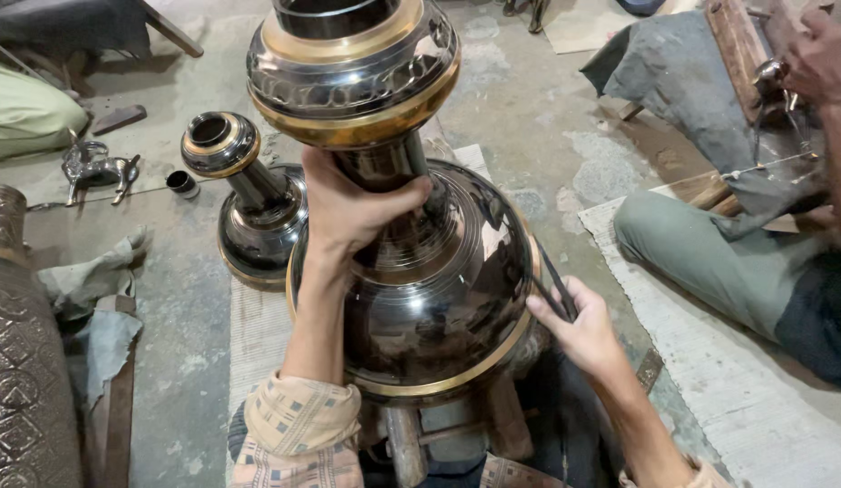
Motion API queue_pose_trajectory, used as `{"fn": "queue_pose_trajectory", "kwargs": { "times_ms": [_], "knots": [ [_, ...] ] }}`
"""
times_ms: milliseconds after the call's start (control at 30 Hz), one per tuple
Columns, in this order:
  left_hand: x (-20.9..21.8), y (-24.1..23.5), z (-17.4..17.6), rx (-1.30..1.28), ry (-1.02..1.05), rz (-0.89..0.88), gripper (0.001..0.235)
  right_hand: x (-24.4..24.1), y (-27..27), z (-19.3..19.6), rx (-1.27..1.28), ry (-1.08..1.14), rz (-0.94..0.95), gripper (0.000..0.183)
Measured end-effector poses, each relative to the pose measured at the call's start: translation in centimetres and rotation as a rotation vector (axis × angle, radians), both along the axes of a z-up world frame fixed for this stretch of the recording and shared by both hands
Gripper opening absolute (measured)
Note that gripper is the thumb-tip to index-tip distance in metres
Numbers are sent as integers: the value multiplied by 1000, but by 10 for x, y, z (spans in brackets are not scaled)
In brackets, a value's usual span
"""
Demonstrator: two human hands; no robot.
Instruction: The person sits on the floor and uses a small chisel and a hammer to engrave fine lines into the base of a polished metal vessel. They periodically use calipers to measure spacing between engraved lines and continue chiseling around the circumference.
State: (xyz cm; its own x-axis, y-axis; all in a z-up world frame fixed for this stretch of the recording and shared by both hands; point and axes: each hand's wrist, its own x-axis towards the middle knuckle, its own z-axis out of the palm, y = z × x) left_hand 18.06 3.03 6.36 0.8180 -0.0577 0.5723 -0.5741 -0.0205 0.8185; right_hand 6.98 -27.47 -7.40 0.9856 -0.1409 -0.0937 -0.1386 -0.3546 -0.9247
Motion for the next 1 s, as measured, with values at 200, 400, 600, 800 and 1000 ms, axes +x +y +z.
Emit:
{"fn": "queue_pose_trajectory", "kwargs": {
  "times_ms": [200,400,600,800,1000],
  "knots": [
    [21,29,-13,-20,125,-270,83,-60,0,48,-95,161,226,39],
    [55,24,-9,91,86,-773,76,-61,9,69,-54,126,161,47],
    [37,17,-3,111,180,-563,75,-67,10,63,-29,86,168,43],
    [-7,-13,3,93,10,-22,68,-71,1,51,-4,36,107,45],
    [3,-20,5,36,-142,-43,57,-85,-12,48,25,103,80,43]
  ]
}}
